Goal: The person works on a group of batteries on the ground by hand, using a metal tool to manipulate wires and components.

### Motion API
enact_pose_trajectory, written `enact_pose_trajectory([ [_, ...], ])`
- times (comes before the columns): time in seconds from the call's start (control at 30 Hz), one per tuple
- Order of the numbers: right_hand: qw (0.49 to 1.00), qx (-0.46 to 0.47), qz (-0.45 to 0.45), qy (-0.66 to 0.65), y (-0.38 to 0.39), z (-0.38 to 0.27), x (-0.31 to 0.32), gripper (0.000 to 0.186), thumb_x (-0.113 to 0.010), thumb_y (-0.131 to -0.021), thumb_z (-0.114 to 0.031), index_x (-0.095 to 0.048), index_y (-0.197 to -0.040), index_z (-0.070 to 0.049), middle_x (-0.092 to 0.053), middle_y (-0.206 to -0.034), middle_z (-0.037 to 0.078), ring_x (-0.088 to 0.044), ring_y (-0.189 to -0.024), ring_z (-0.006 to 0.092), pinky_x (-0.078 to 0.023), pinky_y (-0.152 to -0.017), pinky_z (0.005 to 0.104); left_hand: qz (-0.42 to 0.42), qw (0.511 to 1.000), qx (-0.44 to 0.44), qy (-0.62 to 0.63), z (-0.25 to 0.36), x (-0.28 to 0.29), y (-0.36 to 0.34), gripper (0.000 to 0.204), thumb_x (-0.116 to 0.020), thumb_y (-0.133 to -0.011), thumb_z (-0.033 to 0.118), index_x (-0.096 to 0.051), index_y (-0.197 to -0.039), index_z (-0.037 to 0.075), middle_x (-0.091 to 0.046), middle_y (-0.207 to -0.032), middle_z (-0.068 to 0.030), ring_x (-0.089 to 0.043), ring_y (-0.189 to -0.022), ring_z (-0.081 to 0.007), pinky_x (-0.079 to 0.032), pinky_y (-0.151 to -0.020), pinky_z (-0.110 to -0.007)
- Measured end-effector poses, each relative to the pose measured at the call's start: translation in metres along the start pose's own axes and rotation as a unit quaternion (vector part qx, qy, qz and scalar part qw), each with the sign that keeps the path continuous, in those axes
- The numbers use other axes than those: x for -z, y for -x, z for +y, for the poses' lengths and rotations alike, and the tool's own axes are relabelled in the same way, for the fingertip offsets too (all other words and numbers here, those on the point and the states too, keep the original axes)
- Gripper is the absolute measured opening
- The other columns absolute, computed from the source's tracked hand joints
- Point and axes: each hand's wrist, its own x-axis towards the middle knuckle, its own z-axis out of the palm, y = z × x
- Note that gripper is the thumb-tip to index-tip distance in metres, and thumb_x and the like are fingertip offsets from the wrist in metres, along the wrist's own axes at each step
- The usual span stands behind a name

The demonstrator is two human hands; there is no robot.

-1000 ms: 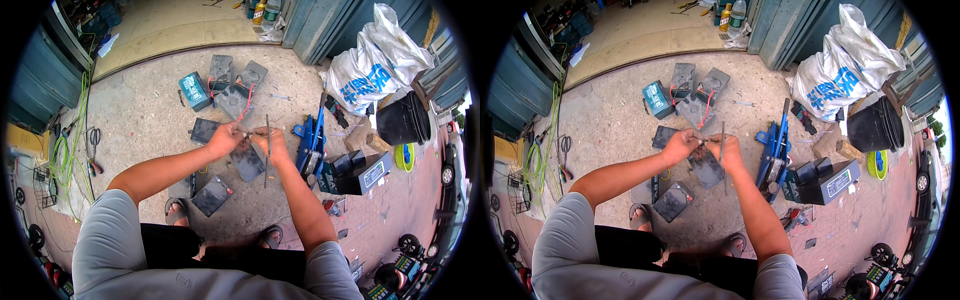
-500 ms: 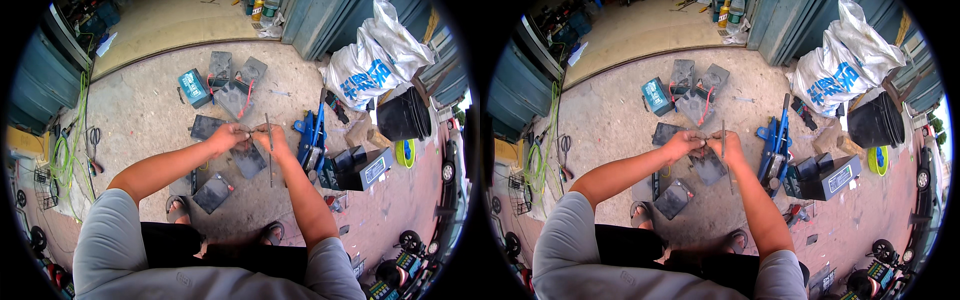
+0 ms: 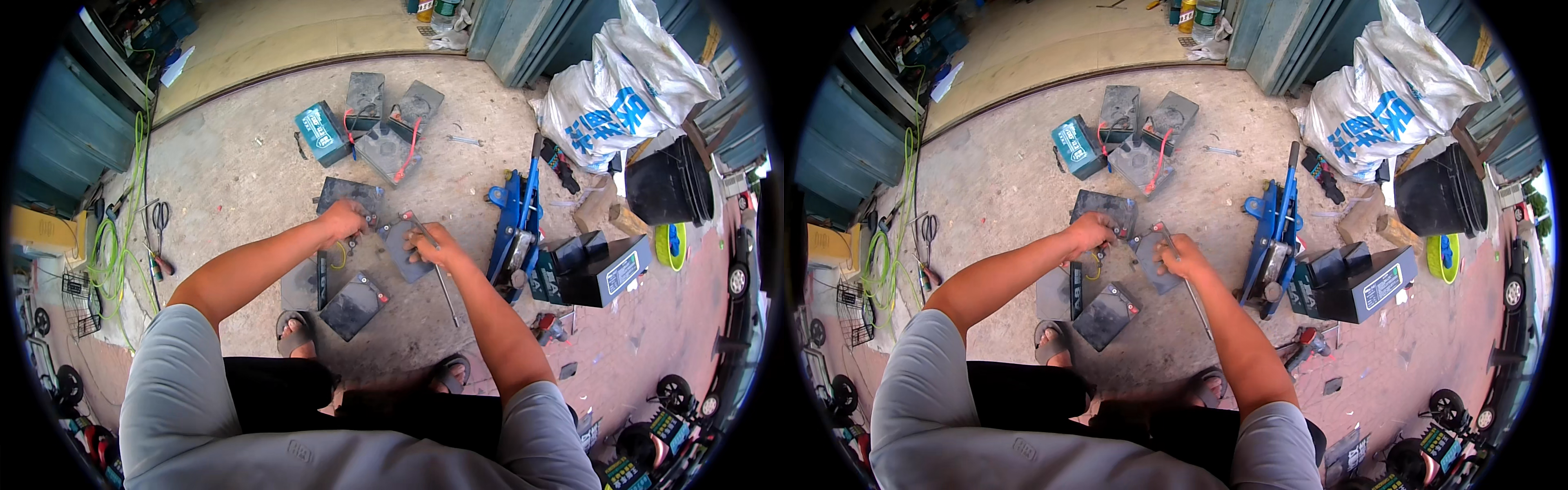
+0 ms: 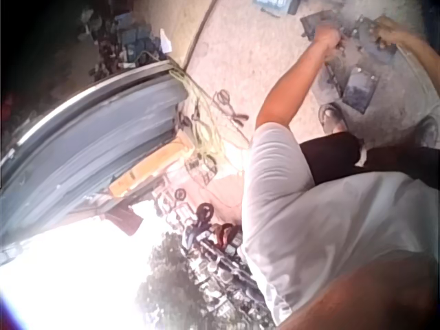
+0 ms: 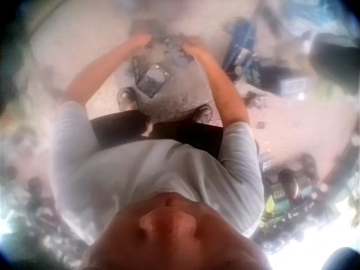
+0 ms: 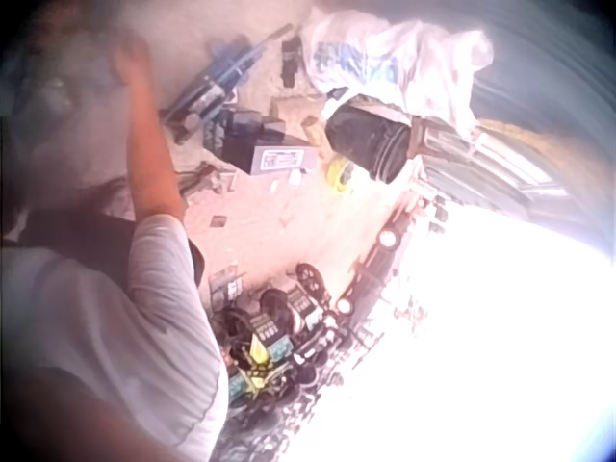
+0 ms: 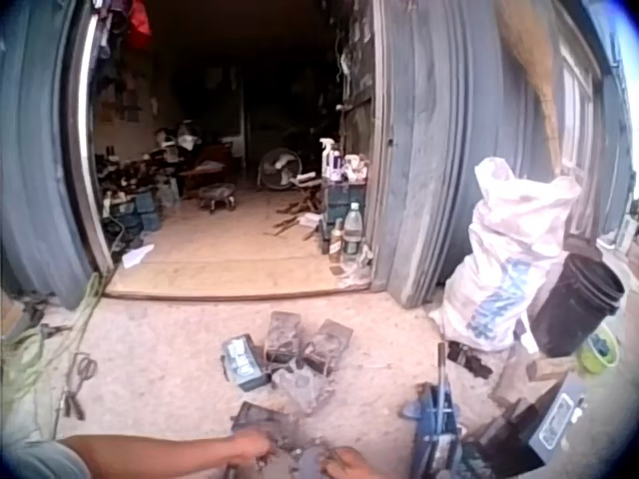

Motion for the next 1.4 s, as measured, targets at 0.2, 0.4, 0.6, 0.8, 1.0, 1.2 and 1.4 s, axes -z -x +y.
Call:
enact_pose_trajectory([
  [0.2, 0.960, 0.097, 0.131, 0.227, -0.035, 0.024, 0.029, 0.031, -0.062, -0.104, -0.022, -0.070, -0.113, 0.006, -0.075, -0.086, 0.012, -0.071, -0.064, 0.0166, -0.056, -0.060, 0.0304, -0.024, 0.996, 0.031, -0.074, -0.014, 0.014, 0.021, 0.030, -0.073, -0.079, 0.000, -0.073, -0.109, -0.002, -0.070, -0.084, -0.0082, -0.064, -0.068, -0.0163, -0.051, -0.061, -0.032],
  [0.4, 0.972, 0.100, 0.200, 0.067, -0.006, -0.057, 0.037, 0.030, -0.066, -0.102, -0.022, -0.071, -0.112, 0.005, -0.076, -0.086, 0.015, -0.077, -0.078, 0.0212, -0.059, -0.069, 0.0325, 0.012, 0.999, 0.011, 0.039, 0.018, 0.054, 0.023, 0.041, -0.064, -0.088, 0.000, -0.067, -0.129, 0.000, -0.072, -0.090, -0.0082, -0.065, -0.067, -0.0154, -0.052, -0.062, -0.030],
  [0.6, 0.923, 0.093, 0.231, 0.293, 0.027, -0.090, 0.034, 0.035, -0.074, -0.096, -0.037, -0.078, -0.104, -0.003, -0.077, -0.080, 0.013, -0.075, -0.077, 0.0292, -0.058, -0.076, 0.0396, 0.022, 0.998, -0.045, 0.045, 0.045, 0.082, 0.048, 0.042, -0.058, -0.088, -0.003, -0.067, -0.129, 0.001, -0.072, -0.090, -0.0090, -0.064, -0.065, -0.0154, -0.051, -0.061, -0.029],
  [0.8, 0.932, 0.117, 0.206, 0.273, 0.051, -0.088, 0.049, 0.029, -0.078, -0.094, -0.029, -0.079, -0.102, -0.001, -0.077, -0.079, 0.013, -0.074, -0.074, 0.0248, -0.056, -0.072, 0.0376, 0.046, 0.997, 0.004, -0.062, 0.037, 0.101, 0.083, 0.030, -0.061, -0.085, -0.001, -0.070, -0.114, 0.000, -0.068, -0.082, -0.0075, -0.063, -0.064, -0.0146, -0.048, -0.055, -0.031],
  [1.0, 0.993, -0.017, 0.057, -0.099, 0.075, -0.095, 0.084, 0.035, -0.057, -0.097, -0.005, -0.066, -0.129, 0.005, -0.070, -0.120, 0.013, -0.071, -0.093, 0.0236, -0.058, -0.082, 0.0347, 0.034, 0.991, 0.003, -0.127, -0.010, 0.108, 0.123, 0.032, -0.067, -0.083, 0.003, -0.072, -0.114, 0.001, -0.068, -0.086, -0.0062, -0.060, -0.070, -0.0140, -0.049, -0.061, -0.030],
  [1.2, 0.977, 0.060, 0.179, 0.101, 0.105, -0.150, 0.079, 0.030, -0.063, -0.104, -0.024, -0.072, -0.111, 0.003, -0.072, -0.093, 0.010, -0.067, -0.076, 0.0192, -0.055, -0.074, 0.0320, -0.044, 0.998, 0.009, -0.045, -0.080, 0.053, 0.155, 0.034, -0.069, -0.089, 0.005, -0.072, -0.122, 0.002, -0.072, -0.096, -0.0064, -0.065, -0.079, -0.0130, -0.052, -0.070, -0.029],
  [1.4, 0.931, 0.198, 0.210, 0.226, 0.128, -0.222, 0.000, 0.031, -0.057, -0.108, -0.021, -0.072, -0.106, 0.006, -0.072, -0.083, 0.010, -0.066, -0.069, 0.0138, -0.054, -0.064, 0.0299, -0.109, 0.989, -0.065, 0.073, -0.119, -0.025, 0.143, 0.034, -0.071, -0.092, 0.009, -0.069, -0.123, -0.003, -0.076, -0.100, -0.0102, -0.074, -0.087, -0.0185, -0.058, -0.076, -0.036],
])
